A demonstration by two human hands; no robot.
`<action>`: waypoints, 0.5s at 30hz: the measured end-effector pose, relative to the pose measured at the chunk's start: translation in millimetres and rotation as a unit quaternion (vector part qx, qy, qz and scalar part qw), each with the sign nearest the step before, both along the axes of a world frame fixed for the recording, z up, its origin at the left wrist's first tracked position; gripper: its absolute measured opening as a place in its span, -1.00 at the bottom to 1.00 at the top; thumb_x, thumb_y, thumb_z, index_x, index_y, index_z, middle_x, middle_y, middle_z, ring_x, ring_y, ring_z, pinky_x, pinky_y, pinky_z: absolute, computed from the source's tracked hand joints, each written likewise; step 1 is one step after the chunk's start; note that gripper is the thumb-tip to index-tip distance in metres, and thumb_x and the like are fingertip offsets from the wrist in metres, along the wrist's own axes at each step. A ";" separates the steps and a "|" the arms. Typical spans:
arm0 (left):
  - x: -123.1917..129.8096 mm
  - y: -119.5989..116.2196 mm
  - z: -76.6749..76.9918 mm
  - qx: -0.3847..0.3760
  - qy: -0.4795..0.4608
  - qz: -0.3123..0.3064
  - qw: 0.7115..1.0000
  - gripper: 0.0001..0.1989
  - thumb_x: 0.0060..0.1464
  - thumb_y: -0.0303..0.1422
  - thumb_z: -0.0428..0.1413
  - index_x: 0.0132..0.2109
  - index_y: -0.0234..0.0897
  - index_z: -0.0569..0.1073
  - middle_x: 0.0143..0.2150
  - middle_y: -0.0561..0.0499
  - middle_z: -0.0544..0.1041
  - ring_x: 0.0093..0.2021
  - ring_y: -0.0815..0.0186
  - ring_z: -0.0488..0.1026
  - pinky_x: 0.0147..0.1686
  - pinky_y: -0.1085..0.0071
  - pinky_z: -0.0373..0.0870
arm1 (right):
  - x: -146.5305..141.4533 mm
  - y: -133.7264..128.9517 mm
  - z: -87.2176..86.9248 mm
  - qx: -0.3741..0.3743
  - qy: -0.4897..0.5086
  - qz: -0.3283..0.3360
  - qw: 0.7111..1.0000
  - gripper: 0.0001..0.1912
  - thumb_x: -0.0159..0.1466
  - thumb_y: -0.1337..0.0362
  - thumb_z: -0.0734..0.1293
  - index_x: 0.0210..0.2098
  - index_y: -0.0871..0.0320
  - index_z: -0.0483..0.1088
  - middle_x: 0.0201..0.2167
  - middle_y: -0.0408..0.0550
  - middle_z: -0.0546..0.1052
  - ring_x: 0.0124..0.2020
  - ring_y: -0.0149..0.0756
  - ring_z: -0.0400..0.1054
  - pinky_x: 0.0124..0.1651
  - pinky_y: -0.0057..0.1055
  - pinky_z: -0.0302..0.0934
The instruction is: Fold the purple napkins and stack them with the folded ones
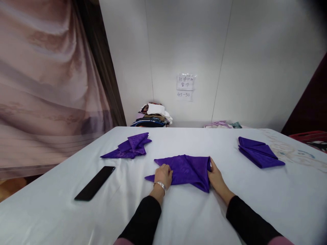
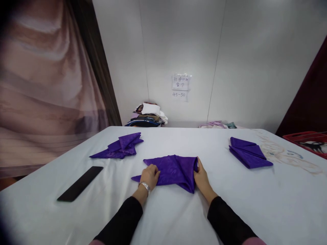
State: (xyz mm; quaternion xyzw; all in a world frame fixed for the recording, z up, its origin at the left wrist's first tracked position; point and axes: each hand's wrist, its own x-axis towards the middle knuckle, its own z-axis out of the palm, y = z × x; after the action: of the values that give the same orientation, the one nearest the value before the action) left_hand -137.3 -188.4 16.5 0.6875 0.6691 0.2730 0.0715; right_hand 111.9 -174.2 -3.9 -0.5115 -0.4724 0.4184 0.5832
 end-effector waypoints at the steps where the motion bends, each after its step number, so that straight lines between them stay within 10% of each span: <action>1: -1.3 -0.2 0.5 0.010 -0.015 0.003 1.000 -0.92 0.00 -0.43 0.01 -0.43 -0.23 0.35 -0.36 0.02 0.43 -0.26 0.28 0.38 -0.19 0.34 0.21 | 2.1 3.0 -0.9 -0.001 -0.014 -0.004 1.000 -0.17 -0.05 0.28 0.38 0.21 0.11 0.09 -0.28 -0.08 0.55 -0.35 -0.23 0.43 -0.28 -0.32 0.32; 6: -14.4 -0.7 2.4 0.048 -0.116 0.039 0.991 -0.89 0.05 -0.39 -0.06 -0.44 -0.20 0.25 -0.26 0.02 0.49 -0.26 0.34 0.44 -0.24 0.42 0.28 | 16.8 14.6 0.4 0.004 -0.151 -0.012 0.988 -0.10 -0.03 0.30 0.34 0.26 0.07 -0.06 -0.21 -0.08 0.53 -0.24 -0.21 0.42 -0.10 -0.24 0.25; 10: -25.6 -4.1 6.0 0.060 -0.166 0.075 0.981 -0.86 0.03 -0.32 -0.06 -0.47 -0.18 0.21 -0.47 0.09 0.46 -0.44 0.34 0.42 -0.38 0.44 0.29 | 23.7 19.3 5.7 0.087 -0.223 -0.010 0.971 -0.40 -0.07 0.36 0.30 0.02 0.06 0.35 0.09 -0.06 0.35 0.09 -0.18 0.20 0.14 -0.22 0.02; 15: -42.4 -10.5 13.9 0.091 -0.206 0.126 0.966 -0.84 0.00 -0.24 -0.05 -0.48 -0.17 0.21 -0.46 0.11 0.48 -0.48 0.35 0.40 -0.42 0.44 0.27 | 33.8 40.4 21.6 0.023 -0.027 -0.032 0.999 -0.86 -0.13 0.39 0.30 -0.53 0.15 0.45 -0.41 -0.06 0.55 -0.25 -0.12 0.40 -0.15 -0.20 0.29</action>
State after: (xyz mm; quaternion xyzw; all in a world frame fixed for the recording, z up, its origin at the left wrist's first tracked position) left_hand -179.7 -198.9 30.4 0.5305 0.6935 0.4750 0.1097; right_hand 145.8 -133.8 17.6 -0.5241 -0.4805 0.3747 0.5950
